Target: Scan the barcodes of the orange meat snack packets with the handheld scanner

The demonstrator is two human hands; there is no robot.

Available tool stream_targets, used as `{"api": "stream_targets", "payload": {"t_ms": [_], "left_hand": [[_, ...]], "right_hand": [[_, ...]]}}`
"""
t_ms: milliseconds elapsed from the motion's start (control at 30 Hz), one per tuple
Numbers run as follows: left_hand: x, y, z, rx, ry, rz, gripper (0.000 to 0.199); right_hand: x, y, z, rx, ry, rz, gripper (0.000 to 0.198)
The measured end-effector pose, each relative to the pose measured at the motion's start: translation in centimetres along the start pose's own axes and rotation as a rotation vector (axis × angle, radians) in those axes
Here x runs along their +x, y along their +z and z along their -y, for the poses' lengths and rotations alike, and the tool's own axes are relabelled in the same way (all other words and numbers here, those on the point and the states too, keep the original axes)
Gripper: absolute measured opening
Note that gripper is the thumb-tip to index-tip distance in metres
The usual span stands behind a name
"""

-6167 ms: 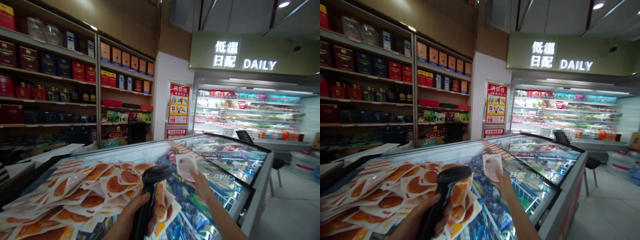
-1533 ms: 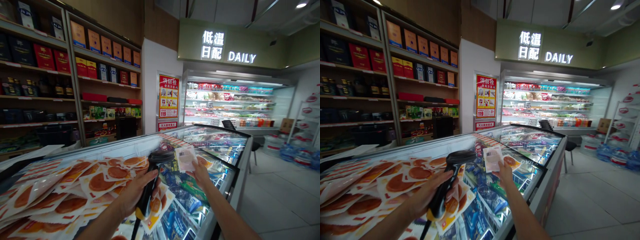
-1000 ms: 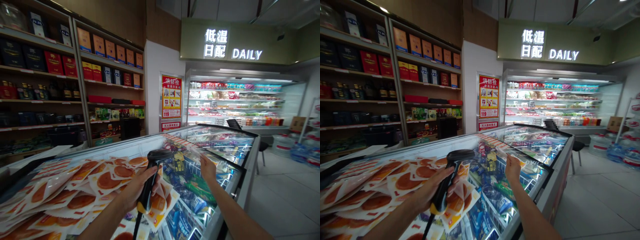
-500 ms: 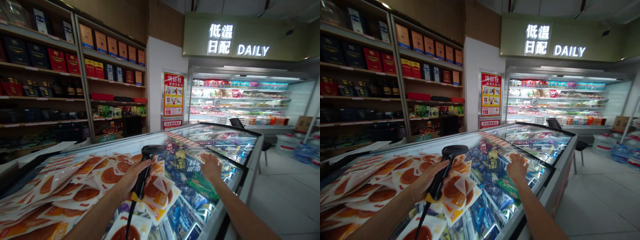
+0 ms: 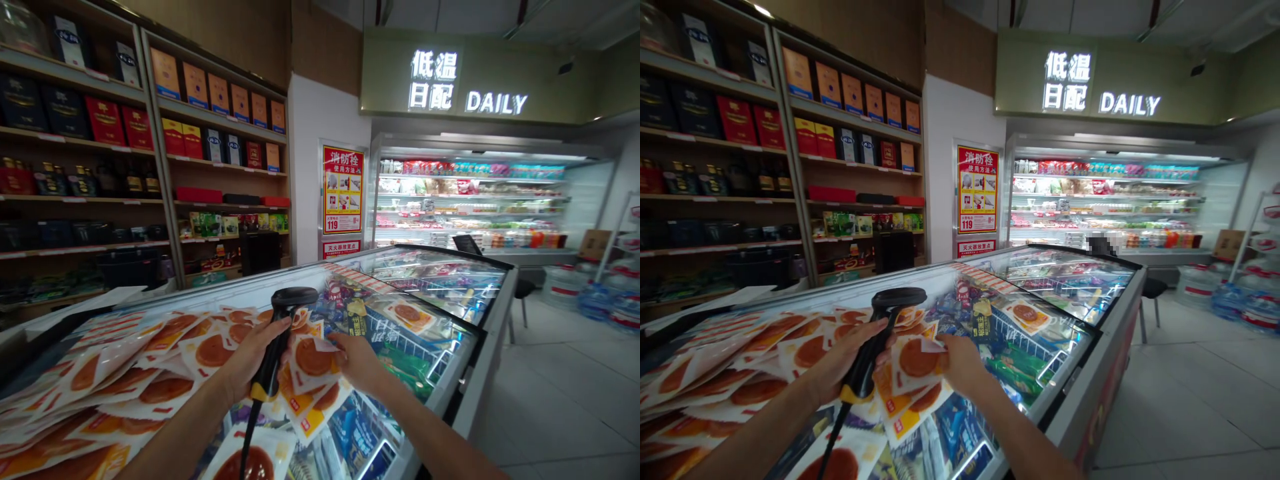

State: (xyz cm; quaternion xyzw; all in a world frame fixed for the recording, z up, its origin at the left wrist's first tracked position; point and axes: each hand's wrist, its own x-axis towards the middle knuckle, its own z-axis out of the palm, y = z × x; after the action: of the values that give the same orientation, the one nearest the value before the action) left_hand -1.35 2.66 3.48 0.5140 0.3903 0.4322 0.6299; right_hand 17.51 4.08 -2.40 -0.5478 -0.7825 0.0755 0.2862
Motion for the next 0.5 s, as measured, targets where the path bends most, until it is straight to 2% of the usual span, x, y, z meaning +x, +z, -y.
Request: {"api": "stream_targets", "payload": {"t_ms": [133, 200, 333, 500], "left_hand": [[0.0, 0.2, 0.1, -0.011, 0.010, 0.016, 0.027], [0.0, 0.4, 0.1, -0.014, 0.015, 0.007, 0.026], [-0.1, 0.8, 0.5, -0.036, 0.008, 0.019, 0.025], [0.1, 1.1, 0.8, -0.040, 0.011, 0.063, 0.022]], "right_hand": [[0.3, -0.8, -3.6, -0.104, 0.227, -0.094, 0.047], [0.0, -1.3, -4.5, -0.150, 0.259, -0.115, 0.049], [-1.1, -2.2, -4.9, -0.121, 0.064, -0.104, 0.052], [-2.0, -2.2, -4.3, -0.086, -0.123, 0.112, 0.057]]}}
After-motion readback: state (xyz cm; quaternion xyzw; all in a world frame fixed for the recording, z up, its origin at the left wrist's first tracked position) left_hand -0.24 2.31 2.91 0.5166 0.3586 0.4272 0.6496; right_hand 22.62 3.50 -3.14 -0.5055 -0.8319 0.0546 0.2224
